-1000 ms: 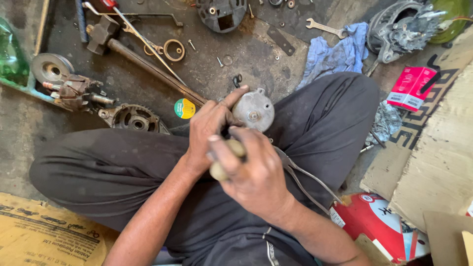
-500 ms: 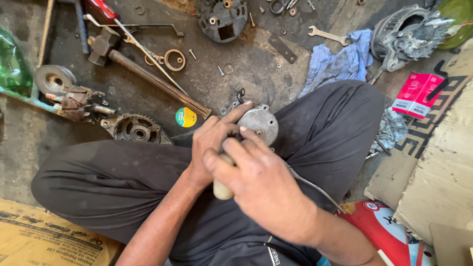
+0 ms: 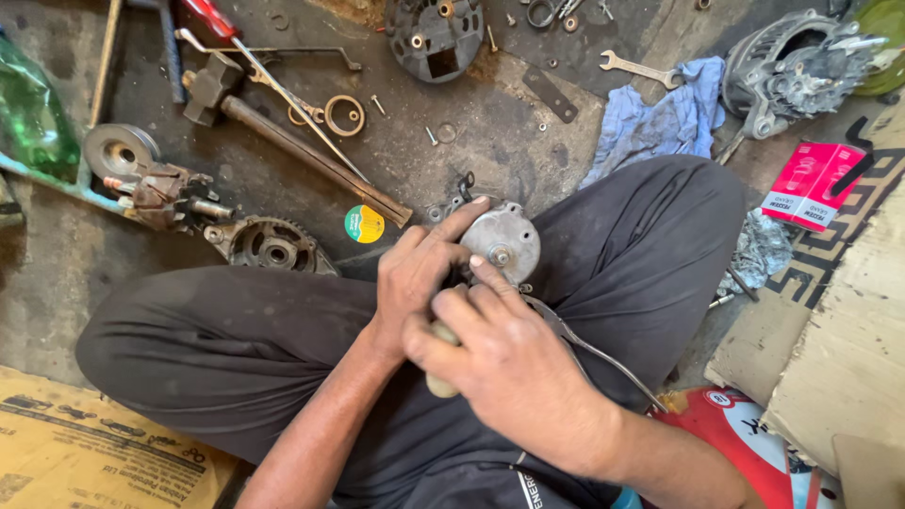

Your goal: The person sits on the floor and works on a small electric motor. They use pliers to adjust a component, attach a cylindrical part, and then use a screwdriver and hammer to secure the assembly.

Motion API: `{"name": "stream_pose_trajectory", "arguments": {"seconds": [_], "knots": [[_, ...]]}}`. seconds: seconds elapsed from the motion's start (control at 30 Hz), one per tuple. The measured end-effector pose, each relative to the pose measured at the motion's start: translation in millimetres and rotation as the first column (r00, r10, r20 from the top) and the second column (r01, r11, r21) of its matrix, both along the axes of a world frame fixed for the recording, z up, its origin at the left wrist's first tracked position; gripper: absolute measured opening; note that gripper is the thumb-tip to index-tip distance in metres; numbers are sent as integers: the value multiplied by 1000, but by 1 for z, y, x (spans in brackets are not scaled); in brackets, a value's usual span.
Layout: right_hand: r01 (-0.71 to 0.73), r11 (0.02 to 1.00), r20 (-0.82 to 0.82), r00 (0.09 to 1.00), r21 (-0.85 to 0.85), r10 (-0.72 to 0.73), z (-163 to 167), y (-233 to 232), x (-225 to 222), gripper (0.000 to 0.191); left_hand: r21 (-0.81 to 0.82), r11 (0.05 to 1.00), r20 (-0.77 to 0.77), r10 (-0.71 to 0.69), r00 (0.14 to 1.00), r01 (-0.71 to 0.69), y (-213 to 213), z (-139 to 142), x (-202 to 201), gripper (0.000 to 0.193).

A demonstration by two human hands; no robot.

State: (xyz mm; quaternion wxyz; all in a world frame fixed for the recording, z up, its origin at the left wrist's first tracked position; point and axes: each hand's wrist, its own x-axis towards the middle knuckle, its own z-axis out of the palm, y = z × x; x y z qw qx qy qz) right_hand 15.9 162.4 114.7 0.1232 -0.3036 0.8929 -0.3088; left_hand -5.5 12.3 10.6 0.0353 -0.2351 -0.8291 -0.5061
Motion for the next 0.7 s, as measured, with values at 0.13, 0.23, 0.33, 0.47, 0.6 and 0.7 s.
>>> {"name": "stream_pose_trajectory", "arguments": {"seconds": [0.13, 0.23, 0.33, 0.47, 0.6, 0.7], "knots": [[58, 994, -5, 998, -90, -59, -8, 17, 8, 38, 2, 1000, 1, 1, 1000, -1, 1, 1, 0, 26], [95, 988, -49, 994, -123, -101, -15, 24, 15, 43, -1, 1000, -4, 8, 1000, -8, 1, 3, 2, 33], [114, 989, -71, 990, -91, -120, -15, 27, 18, 45, -15, 1000, -18, 2, 1000, -2, 1, 5, 4, 35], [152, 986, -75, 985, -62, -156, -7, 19, 17, 46, -24, 1000, -43, -12, 999, 11, 1, 2, 5, 28], [220, 973, -84, 973, 69, -214, 4, -5, 17, 42, 32, 999, 2, 6, 1000, -6, 4, -7, 10, 25], [222, 962, 9, 974, 158, -227, 7, -23, 15, 43, 105, 994, 49, 17, 999, -22, 4, -14, 13, 30]]}}
